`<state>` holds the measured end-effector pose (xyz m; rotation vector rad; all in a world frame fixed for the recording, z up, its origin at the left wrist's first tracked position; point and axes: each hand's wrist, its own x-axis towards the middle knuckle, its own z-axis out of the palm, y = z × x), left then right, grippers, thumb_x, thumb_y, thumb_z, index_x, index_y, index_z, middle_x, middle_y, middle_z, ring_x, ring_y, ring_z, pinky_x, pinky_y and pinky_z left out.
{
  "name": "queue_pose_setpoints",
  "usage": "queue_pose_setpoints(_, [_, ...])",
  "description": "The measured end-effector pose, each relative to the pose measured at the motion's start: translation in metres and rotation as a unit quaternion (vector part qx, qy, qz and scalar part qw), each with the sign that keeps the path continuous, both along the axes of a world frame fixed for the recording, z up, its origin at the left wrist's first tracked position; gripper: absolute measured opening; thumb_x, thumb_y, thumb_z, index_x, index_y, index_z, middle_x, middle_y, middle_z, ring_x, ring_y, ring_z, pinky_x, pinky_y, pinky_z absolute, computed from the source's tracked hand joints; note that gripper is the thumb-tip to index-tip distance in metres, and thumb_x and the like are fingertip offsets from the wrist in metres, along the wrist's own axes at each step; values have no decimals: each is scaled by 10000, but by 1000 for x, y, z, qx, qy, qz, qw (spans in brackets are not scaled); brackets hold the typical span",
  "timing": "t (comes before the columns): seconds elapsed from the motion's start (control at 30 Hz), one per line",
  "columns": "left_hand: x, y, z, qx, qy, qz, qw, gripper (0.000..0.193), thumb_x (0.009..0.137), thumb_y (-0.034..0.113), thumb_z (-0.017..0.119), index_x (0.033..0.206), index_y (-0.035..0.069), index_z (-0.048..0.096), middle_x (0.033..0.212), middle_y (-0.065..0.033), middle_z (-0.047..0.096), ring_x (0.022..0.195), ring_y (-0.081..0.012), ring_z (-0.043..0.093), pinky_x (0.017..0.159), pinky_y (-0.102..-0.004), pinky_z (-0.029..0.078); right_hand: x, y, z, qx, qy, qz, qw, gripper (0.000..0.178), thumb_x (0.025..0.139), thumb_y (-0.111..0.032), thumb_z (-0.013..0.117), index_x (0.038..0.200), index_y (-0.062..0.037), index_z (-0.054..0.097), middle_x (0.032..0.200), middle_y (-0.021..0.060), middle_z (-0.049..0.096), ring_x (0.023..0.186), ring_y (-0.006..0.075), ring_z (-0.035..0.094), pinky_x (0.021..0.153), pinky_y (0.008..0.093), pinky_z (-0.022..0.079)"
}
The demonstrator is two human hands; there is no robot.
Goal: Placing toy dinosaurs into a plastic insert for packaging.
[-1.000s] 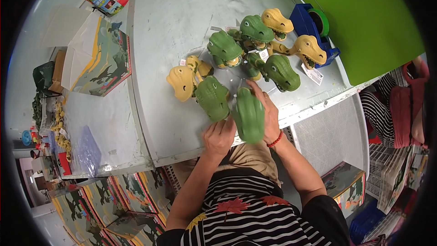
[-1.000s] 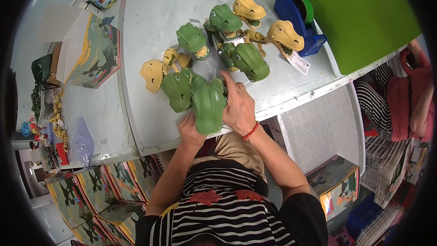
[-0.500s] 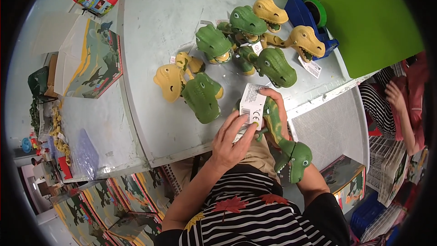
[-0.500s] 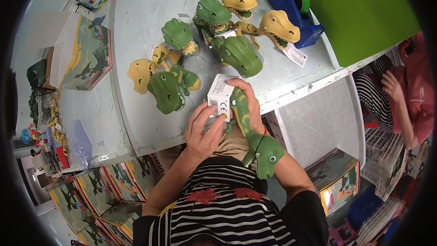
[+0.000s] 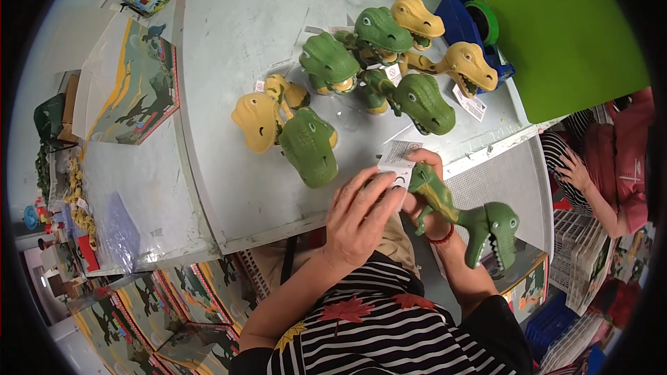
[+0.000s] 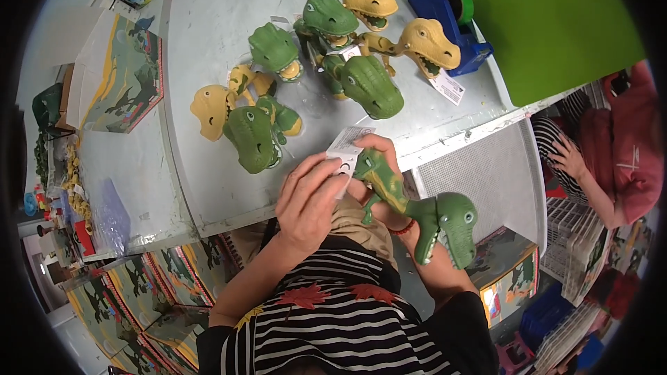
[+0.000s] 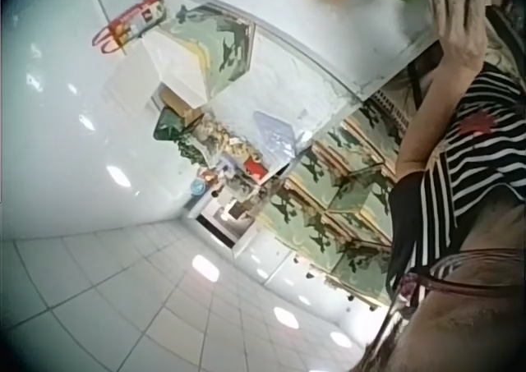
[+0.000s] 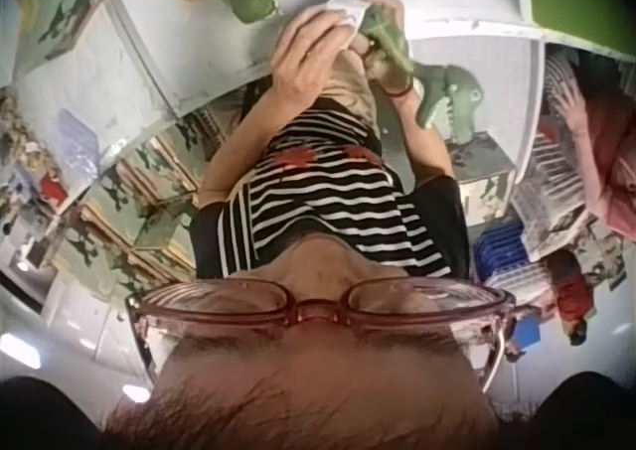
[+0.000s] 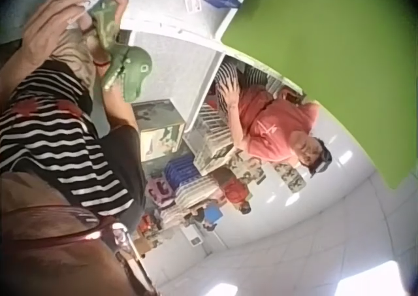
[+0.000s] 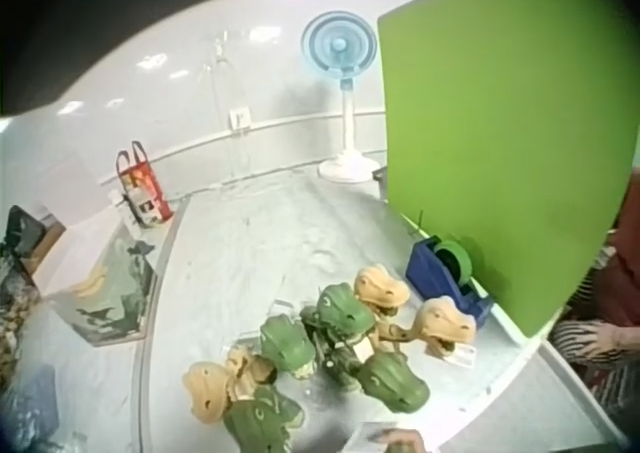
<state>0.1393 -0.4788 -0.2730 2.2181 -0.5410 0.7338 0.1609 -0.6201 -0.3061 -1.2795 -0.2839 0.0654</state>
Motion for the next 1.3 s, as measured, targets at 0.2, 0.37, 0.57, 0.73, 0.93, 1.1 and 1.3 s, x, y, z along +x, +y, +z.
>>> queue_pose_setpoints(0.2, [-1, 3, 20, -53, 67, -53, 995, 176, 733, 12, 631, 908, 5, 614, 983, -116, 629, 856, -292, 591, 773, -364, 474, -14, -30, 7, -17, 52, 27, 998, 416, 789, -110, 615, 1144, -15, 419, 1015, 69, 506, 938, 129, 478, 850, 258, 378])
queue_pose_setpoints(0.37, [-3, -4, 10, -272, 318, -124, 900, 125, 856, 38, 559, 960, -28, 577, 1181, -136, 560, 1129, -259, 500, 933, -338, 396, -16, -51, 25, -74, 48, 60, 994, 360, 714, -160, 641, 1026, -18, 530, 1016, 94, 522, 963, 185, 499, 876, 306, 376])
queue_pose_setpoints(0.57, [2, -12, 11, -563, 471, -174, 656, 119, 885, -21, 518, 992, -18, 572, 1149, -115, 562, 986, -142, 563, 846, -267, 468, -27, -48, 31, 2, 44, 36, 998, 440, 742, 0, 671, 1131, -13, 465, 1044, 71, 528, 963, 132, 505, 850, 286, 408])
queue_pose_setpoints(0.73, [5, -16, 14, -511, 419, -149, 736, 159, 834, -63, 578, 982, -10, 560, 999, -65, 582, 850, -101, 578, 749, -231, 489, -28, -52, 39, -192, 53, 88, 976, 444, 734, -20, 711, 1113, 0, 480, 983, 42, 541, 904, 114, 524, 787, 236, 428])
queue_pose_setpoints(0.93, [11, -22, 24, -528, 420, -139, 725, 259, 806, -63, 616, 1042, -3, 529, 862, -46, 615, 762, -83, 590, 683, -196, 476, -34, -32, 53, -191, 120, -13, 974, 397, 762, -87, 707, 1074, 29, 491, 875, 40, 573, 770, 70, 528, 682, 210, 442])
queue_pose_setpoints(1.1, [12, -20, 16, -433, 442, -144, 773, 148, 852, 7, 598, 998, -16, 603, 865, -20, 628, 786, -56, 563, 714, -185, 453, -35, -36, 48, -144, 133, 14, 981, 303, 780, -76, 696, 1028, 47, 575, 815, 16, 586, 707, 59, 511, 623, 204, 418])
queue_pose_setpoints(1.3, [4, -21, 5, -409, 403, -108, 811, 326, 919, 50, 490, 1238, -19, 484, 970, -37, 607, 869, -82, 536, 814, -218, 428, -38, -27, 23, -168, 108, -43, 979, 302, 800, -91, 687, 1055, 30, 580, 836, 32, 608, 750, 74, 543, 669, 214, 447])
